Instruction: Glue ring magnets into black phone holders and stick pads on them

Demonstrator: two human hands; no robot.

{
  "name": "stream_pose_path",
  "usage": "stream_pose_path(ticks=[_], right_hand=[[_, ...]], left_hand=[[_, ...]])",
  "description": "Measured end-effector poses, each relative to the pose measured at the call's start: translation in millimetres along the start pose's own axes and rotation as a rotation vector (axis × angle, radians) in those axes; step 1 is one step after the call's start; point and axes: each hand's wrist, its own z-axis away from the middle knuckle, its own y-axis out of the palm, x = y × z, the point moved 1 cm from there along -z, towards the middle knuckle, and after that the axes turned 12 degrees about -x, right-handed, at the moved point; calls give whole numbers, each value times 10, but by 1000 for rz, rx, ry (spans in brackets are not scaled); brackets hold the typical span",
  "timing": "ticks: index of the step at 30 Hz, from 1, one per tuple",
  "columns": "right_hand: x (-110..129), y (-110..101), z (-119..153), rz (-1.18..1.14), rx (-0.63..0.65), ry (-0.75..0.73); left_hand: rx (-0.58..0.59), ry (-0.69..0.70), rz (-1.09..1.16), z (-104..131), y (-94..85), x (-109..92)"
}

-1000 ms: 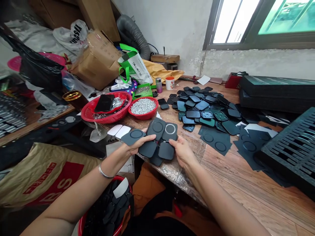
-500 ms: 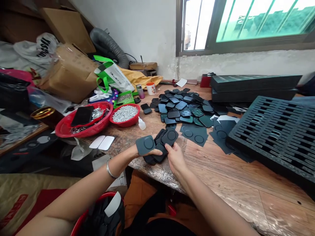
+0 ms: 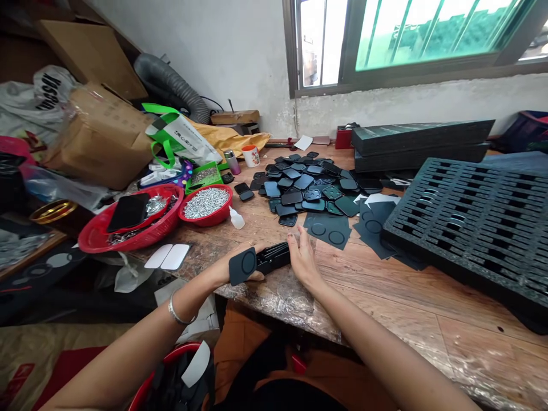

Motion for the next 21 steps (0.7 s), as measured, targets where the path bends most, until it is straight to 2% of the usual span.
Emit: stream_pose_path(ticks=[5, 11, 14, 16, 18, 21], right_hand=[[102, 212, 80, -4, 102, -69], [76, 284, 189, 72, 150, -206], [24, 264, 180, 116, 191, -265], [16, 242, 168, 131, 224, -286], [12, 197, 154, 136, 249, -289], [-46, 55, 121, 121, 219, -255]], left_hand=[[-76, -49, -40, 99, 24, 74], [-129, -157, -176, 329, 201, -112], [-123, -200, -217, 342, 236, -167], [-108, -195, -175, 317, 182, -140], [-91, -188, -124, 334, 47, -53], [-73, -207, 11, 600, -280, 197]])
